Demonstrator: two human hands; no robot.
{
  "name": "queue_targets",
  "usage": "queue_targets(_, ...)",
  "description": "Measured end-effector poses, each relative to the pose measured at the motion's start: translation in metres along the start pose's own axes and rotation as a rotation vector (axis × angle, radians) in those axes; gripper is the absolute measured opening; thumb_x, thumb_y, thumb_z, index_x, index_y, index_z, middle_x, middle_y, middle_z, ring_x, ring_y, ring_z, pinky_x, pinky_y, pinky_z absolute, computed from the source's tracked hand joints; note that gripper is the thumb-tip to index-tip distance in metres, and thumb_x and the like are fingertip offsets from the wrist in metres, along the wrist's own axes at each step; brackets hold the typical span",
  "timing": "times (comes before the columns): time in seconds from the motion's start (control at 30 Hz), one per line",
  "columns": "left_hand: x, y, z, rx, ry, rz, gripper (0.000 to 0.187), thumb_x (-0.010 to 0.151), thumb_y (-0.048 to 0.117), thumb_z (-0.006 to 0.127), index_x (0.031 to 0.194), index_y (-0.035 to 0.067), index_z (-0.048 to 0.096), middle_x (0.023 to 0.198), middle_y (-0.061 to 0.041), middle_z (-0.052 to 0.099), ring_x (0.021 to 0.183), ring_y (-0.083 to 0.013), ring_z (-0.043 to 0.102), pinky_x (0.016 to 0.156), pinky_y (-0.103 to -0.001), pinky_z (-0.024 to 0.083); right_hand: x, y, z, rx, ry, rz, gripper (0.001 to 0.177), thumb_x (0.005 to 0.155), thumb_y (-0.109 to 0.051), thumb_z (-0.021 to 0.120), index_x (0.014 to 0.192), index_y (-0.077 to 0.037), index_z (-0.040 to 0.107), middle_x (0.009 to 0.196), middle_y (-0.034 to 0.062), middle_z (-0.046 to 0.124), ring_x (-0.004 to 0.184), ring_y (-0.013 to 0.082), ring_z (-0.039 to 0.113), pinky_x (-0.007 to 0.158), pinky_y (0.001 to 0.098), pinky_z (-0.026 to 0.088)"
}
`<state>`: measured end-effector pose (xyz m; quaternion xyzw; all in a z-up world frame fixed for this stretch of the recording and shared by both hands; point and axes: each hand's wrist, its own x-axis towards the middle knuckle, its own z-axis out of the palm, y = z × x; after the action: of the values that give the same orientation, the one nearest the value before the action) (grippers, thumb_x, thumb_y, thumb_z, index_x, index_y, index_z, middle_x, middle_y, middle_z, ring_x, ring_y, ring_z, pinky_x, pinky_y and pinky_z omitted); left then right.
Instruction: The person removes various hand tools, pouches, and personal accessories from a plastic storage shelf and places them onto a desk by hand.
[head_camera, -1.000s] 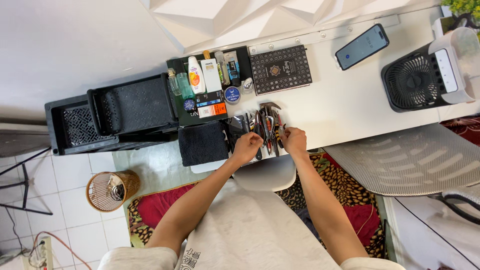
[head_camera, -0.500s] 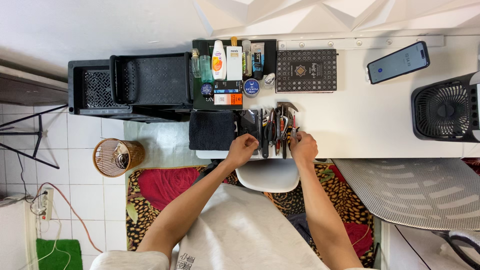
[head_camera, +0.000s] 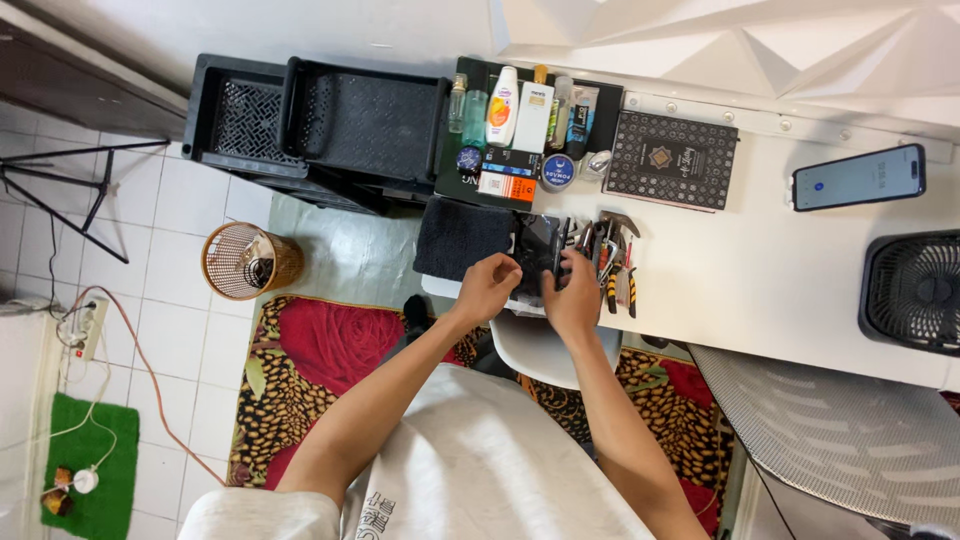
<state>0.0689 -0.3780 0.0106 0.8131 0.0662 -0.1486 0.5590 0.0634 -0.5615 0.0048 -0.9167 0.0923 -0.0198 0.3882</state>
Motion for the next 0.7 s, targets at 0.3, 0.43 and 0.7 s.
queue_targets(0.3,-0.018,-0.052,-0.081,-0.147,0.239,0.035,0.02,0.097,0.02,0.07,0.103,0.002,0.075,0.085,-0.005,0.078,0.077,-0.0126,0.072,0.072,-0.029,0.057,-0.037,-0.076,0.071,0.142,-0.198,-0.315,0.058,0.085,-0.012,0.083,0.136,-0.005,0.057,0.113,0.015,0.067,0.084,0.0248,0.069,0.076,0.0388,0.058)
queue_targets(0.43,-0.042,-0.097,-0.138,-0.273,0.316,-0.029,0.02,0.097,0.02,0.07,0.104,0.001,0.073,0.085,-0.006,0.077,0.077,-0.014,0.071,0.07,-0.03,0.057,-0.048,-0.111,0.114,0.116,-0.29,-0.351,0.063,0.085,-0.011,0.082,0.141,-0.004,0.053,0.122,0.0178,0.064,0.087,0.0252,0.069,0.078,0.0391,0.058)
queue_targets(0.7,-0.154,-0.211,-0.276,-0.145,0.514,-0.115,0.024,0.096,0.023,0.071,0.104,0.0,0.072,0.087,-0.009,0.077,0.078,-0.0186,0.073,0.072,-0.033,0.057,-0.104,-0.192,0.218,-0.008,-0.404,-0.34,0.066,0.086,-0.02,0.08,0.145,-0.008,0.052,0.129,0.0184,0.062,0.094,0.0275,0.069,0.085,0.0439,0.056)
